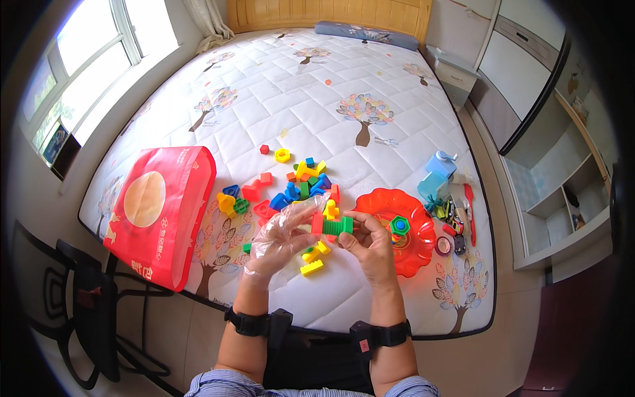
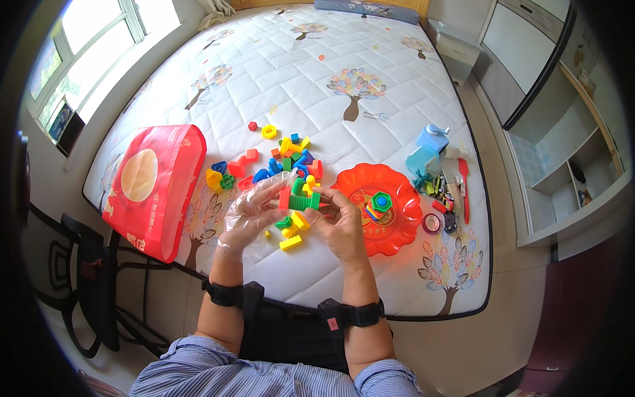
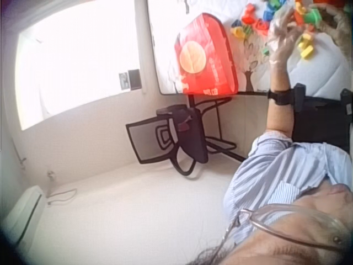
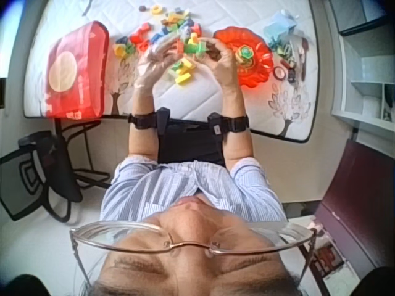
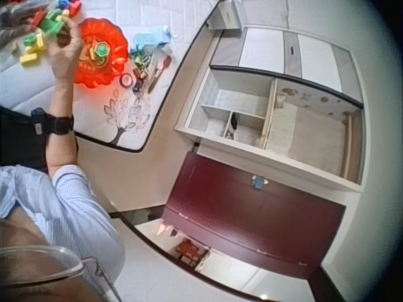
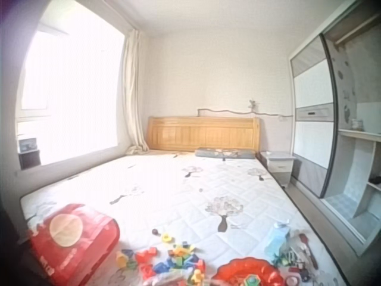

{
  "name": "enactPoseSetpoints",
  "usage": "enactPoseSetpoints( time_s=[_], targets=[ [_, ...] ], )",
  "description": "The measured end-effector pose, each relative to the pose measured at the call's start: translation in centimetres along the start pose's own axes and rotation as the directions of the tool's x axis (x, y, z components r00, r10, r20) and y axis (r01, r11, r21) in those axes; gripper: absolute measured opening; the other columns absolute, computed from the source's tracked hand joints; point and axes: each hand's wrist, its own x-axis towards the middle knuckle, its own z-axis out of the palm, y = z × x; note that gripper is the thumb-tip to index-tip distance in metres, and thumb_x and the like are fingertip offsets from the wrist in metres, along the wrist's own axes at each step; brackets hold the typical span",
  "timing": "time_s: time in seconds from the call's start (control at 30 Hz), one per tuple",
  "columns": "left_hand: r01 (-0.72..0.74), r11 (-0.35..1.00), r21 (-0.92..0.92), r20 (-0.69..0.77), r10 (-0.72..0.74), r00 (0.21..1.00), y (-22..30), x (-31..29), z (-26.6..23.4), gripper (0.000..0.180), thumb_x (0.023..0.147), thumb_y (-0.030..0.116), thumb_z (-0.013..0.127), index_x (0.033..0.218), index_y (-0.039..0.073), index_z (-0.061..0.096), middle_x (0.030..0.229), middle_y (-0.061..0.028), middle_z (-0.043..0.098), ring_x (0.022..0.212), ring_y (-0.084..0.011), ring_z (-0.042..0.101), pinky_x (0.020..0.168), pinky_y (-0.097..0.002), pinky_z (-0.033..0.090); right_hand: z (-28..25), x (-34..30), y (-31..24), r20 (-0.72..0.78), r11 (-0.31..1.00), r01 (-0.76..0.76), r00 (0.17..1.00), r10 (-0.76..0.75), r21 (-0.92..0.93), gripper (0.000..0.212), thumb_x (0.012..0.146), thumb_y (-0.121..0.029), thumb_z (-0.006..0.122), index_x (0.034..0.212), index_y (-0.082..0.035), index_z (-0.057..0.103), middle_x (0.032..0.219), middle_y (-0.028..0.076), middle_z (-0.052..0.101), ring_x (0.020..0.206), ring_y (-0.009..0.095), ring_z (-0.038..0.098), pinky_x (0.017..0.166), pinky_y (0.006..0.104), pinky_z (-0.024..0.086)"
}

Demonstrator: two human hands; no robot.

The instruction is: The person assembles colorful plastic building blocks by hand on a bed, connecting several circular and star-shaped pieces into a short stack and placing them onto a red base.

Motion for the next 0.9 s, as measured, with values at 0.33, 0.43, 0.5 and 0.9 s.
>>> enactPoseSetpoints(
  time_s=[0.33,0.43,0.5,0.9],
  targets=[
    [-0.023,0.947,-0.32,-0.01,0.02,1.0,2.1,-0.4,1.7,0.071,0.102,-0.015,0.093,0.168,0.004,0.079,0.181,-0.0115,0.072,0.165,-0.0261,0.071,0.137,-0.0453,0.062,0.5,-0.2,-0.3,-0.041,0.977,-0.124,0.99,0.132,0.172,0.05,0.118,-0.021,0.095,0.158,0.003,0.079,0.129,0.011,0.092,0.103,0.014,0.088,0.092,0.0323,0.074],
    [-0.095,0.932,-0.349,0.014,0.107,0.994,2.4,0.2,2.2,0.071,0.101,-0.017,0.092,0.168,0.003,0.078,0.18,-0.0141,0.073,0.169,-0.0271,0.068,0.142,-0.0462,0.057,0.3,-0.1,0.2,-0.045,0.971,-0.155,0.985,0.166,0.183,0.048,0.12,-0.028,0.093,0.154,0.003,0.081,0.125,0.01,0.092,0.098,0.014,0.088,0.088,0.0321,0.075],
    [-0.123,0.932,-0.341,0.036,0.144,0.989,2.2,0.4,2.5,0.07,0.101,-0.018,0.091,0.167,0.002,0.078,0.179,-0.0159,0.073,0.17,-0.0283,0.067,0.144,-0.0473,0.055,-0.2,-0.1,0.6,-0.049,0.964,-0.184,0.979,0.196,0.19,0.047,0.121,-0.031,0.091,0.152,0.003,0.081,0.123,0.01,0.092,0.096,0.015,0.089,0.085,0.032,0.076],
    [-0.168,0.886,-0.432,0.027,0.198,0.98,0.7,1.2,3.0,0.102,0.103,-0.018,0.09,0.193,0.009,0.052,0.186,-0.0202,0.067,0.178,-0.0317,0.059,0.142,-0.0481,0.058,-0.1,0.1,0.0,-0.037,0.853,-0.383,0.906,0.423,0.355,0.042,0.126,-0.035,0.08,0.148,0.001,0.084,0.118,0.013,0.094,0.093,0.022,0.092,0.079,0.0358,0.075]
  ],
)
